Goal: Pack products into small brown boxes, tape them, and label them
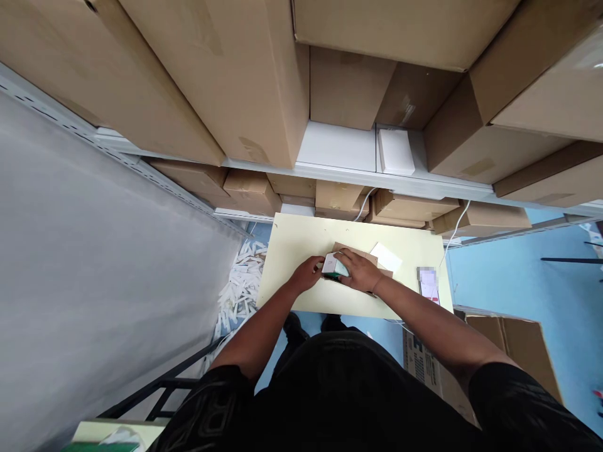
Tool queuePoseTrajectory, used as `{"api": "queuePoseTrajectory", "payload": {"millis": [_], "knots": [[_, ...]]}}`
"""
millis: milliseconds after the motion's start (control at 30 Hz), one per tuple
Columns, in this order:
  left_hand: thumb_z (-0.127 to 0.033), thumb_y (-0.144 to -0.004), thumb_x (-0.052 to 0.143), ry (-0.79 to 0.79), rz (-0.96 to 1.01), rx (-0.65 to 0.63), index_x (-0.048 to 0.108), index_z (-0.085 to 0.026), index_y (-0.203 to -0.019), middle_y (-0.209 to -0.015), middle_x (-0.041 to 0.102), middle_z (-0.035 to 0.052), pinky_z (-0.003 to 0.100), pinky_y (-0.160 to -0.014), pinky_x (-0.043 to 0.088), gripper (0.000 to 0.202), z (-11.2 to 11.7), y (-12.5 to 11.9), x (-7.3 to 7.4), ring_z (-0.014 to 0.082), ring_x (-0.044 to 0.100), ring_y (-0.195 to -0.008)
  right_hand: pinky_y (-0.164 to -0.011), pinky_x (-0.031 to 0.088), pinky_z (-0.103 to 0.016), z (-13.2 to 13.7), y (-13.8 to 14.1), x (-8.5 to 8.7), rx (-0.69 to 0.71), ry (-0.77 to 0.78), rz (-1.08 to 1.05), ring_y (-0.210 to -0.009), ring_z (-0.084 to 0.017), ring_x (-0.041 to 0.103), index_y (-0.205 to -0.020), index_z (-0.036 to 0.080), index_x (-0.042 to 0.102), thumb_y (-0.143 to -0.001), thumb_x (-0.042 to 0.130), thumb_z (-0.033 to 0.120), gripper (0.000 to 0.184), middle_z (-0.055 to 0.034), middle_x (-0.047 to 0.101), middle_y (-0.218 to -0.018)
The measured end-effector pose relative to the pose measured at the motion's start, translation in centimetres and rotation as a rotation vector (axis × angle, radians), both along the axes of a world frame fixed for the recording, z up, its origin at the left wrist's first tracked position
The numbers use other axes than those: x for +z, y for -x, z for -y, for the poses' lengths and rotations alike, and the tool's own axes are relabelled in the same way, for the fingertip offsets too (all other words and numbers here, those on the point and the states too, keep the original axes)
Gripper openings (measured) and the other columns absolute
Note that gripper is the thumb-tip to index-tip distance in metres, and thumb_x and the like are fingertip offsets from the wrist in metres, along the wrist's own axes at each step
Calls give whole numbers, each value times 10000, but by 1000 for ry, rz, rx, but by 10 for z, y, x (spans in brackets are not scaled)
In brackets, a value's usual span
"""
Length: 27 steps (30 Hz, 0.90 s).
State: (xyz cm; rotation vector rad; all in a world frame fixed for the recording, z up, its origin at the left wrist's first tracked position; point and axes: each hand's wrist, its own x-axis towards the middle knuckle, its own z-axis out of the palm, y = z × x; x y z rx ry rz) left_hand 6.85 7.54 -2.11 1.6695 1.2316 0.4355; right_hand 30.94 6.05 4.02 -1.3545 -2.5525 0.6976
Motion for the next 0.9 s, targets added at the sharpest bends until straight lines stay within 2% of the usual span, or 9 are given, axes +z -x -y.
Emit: {"api": "queuePoseTrajectory", "payload": {"millis": [133,267,467,567,767,900], "knots": [[-301,-823,671,81,-96,-130,562,-252,-1378,-1049,740,16,282,-758,539,568,-30,5,3,160,672,-744,-1083,477,-486,-1,-2,3,38,12,-30,-1320,-320,541,-1535,220,363,-849,704,348,777,-173,457,-1523],[-327,-803,697,111,-112,-245,553,-261,-1424,-1000,754,10,278,-798,535,641,-47,3,5,194,701,-838,-1079,480,-482,-3,-5,5,58,44,-22,-1333,-323,529,-1526,214,384,-837,722,354,780,-178,449,-1529],[-250,-851,577,32,14,-232,579,-214,-1403,-1271,694,81,329,-937,536,553,-39,2,-1,198,696,-952,-1030,505,-461,-5,-4,11,85,53,17,-1264,-324,572,-1496,184,427,-814,744,357,771,-190,478,-1478],[-215,-855,540,27,33,-253,595,-216,-1364,-1191,718,69,335,-924,538,512,-36,3,-1,208,680,-971,-975,526,-453,-5,-1,13,90,72,75,-1188,-308,605,-1493,202,436,-833,726,374,741,-171,505,-1433],[-195,-860,522,52,11,-266,620,-220,-1308,-1021,742,38,315,-872,535,459,-38,6,3,198,676,-887,-1031,476,-468,-8,7,12,111,47,113,-1283,-326,524,-1474,212,457,-849,705,408,701,-164,519,-1419],[-197,-860,513,13,1,-239,602,-238,-1336,-1130,733,40,315,-889,530,485,-34,3,2,190,682,-881,-1041,454,-489,-8,13,12,110,44,160,-1255,-331,519,-1468,214,467,-853,706,407,688,-160,541,-1386]]}}
